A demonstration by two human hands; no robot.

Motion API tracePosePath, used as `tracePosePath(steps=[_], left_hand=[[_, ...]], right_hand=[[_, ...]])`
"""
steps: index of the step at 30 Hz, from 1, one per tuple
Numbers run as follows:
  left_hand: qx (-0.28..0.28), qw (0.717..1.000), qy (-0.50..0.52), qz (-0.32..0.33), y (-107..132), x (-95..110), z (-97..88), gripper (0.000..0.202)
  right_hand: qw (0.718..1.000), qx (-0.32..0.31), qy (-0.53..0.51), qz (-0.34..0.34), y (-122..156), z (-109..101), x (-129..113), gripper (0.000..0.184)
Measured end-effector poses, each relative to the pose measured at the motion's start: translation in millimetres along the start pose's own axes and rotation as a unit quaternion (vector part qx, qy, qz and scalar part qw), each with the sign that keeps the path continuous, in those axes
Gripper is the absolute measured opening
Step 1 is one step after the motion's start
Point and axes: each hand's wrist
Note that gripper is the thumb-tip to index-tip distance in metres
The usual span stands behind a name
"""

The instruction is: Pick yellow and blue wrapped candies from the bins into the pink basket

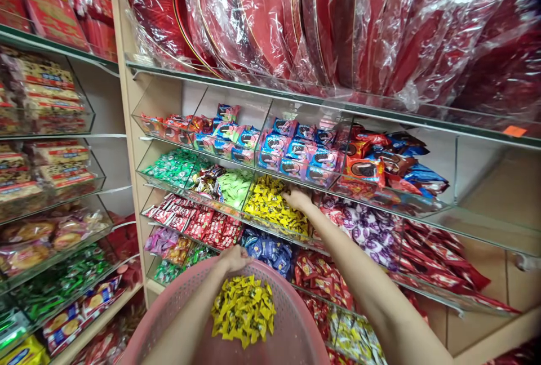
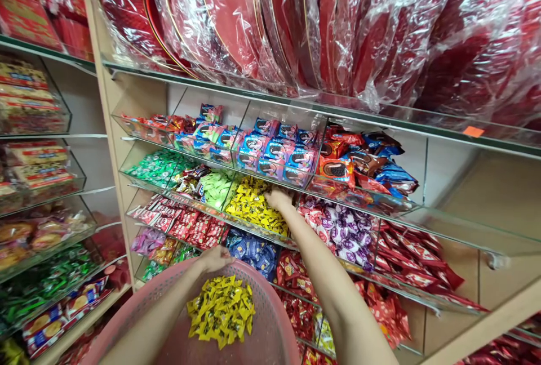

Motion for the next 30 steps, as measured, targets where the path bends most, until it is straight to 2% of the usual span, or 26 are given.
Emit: tracePosePath(steps=[11,14,17,20,25,30], left_hand=[[-0.003,1.0,-0.004,-0.002,-3.7,-1.8,1.4,0.04],[0.0,1.0,-0.005,0.0,-4.8,-3.2,2.7,0.04],[-0.003,1.0,-0.008,-0.003,-5.1,-3.3,2.7,0.04],[-0.005,1.0,-0.007,-0.002,-3.9,-2.6,2.0,0.039],[-0.001,1.0,-0.005,0.016,0.7,-2.4,0.6,0.035],[0.001,1.0,-0.001,0.015,1.7,-1.7,-1.3,0.034]], right_hand=[[0.995,0.04,0.03,-0.09,58.9,6.7,-4.2,0.04],[0.994,0.042,0.026,-0.102,66.0,2.6,-3.6,0.039],[0.994,0.064,0.003,-0.091,53.6,-4.2,-3.6,0.042],[0.993,0.063,-0.056,-0.081,22.0,-7.0,-7.7,0.048],[0.979,0.059,-0.154,-0.117,-28.8,5.4,-28.6,0.055],[0.977,0.02,-0.176,-0.119,-39.2,20.5,-40.3,0.058]])
Point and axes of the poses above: each hand's wrist, its own y-axis away from the middle knuckle, its own z-axis out of the palm, x = y × z, and after that the axes turned 3 degrees about -y, right-handed
